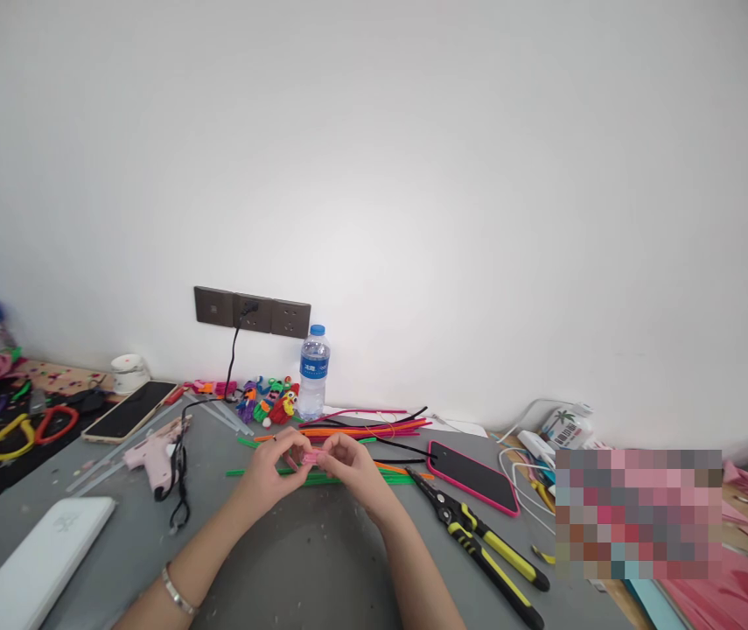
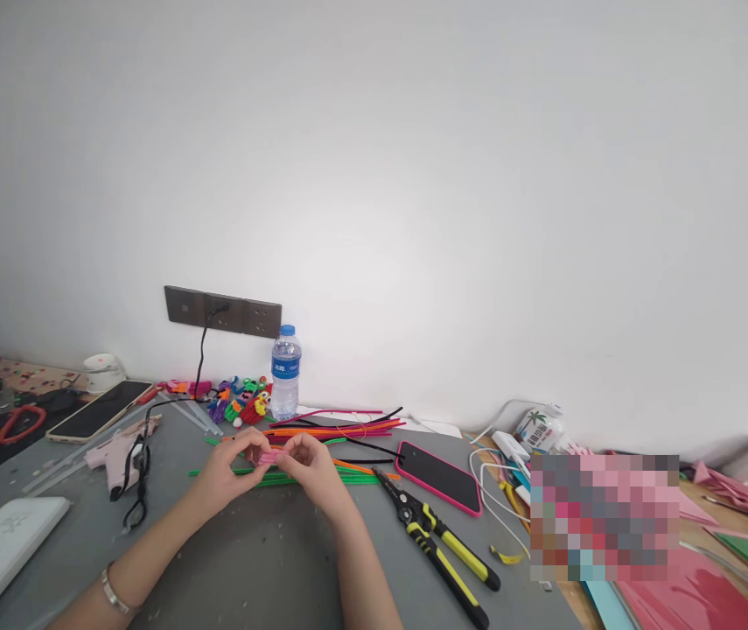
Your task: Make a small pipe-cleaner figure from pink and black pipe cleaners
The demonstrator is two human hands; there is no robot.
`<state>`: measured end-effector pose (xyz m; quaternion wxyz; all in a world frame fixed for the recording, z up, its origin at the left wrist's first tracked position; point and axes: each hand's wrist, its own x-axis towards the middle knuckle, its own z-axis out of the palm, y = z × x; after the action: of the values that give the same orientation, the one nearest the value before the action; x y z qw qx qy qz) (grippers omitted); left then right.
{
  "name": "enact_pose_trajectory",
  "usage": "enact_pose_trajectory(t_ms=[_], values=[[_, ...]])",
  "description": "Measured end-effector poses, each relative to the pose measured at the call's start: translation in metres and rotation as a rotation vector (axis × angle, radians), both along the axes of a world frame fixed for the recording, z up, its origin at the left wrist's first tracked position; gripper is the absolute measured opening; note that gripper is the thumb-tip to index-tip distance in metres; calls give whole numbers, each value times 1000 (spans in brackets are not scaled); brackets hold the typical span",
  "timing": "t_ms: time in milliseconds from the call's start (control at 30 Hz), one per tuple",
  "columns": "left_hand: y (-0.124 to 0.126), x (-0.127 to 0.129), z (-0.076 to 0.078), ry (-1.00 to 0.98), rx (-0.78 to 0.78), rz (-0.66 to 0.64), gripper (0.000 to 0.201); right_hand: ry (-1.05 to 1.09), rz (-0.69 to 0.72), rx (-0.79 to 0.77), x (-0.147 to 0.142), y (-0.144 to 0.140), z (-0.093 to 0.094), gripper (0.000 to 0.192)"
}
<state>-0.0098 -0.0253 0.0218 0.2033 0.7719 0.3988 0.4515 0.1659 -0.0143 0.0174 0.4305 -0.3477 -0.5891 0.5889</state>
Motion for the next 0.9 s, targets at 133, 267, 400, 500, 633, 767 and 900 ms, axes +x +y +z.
enact_pose_trajectory(t_ms=[133,267,400,500,633,767,900], values=[[0,-1,-2,32,-3,-10,7,-12,-1,-1,0,0,2,37],[1,-3,-5,51,17,-27,9,-24,7,0,-1,0,2,39],[1,-4,-4,62,55,-47,10,-32,1,10,-2,1,-2,37],[0,-3,-3,63,69,-41,11,-28,1,17,-2,1,-3,36],[0,-3,-3,39,67,-33,10,-8,13,0,-2,-1,2,36],[0,-5,-2,-32,95,-25,5,57,29,-31,2,-3,7,30],[0,-7,-4,-84,27,-2,15,106,2,-37,5,-1,8,28]])
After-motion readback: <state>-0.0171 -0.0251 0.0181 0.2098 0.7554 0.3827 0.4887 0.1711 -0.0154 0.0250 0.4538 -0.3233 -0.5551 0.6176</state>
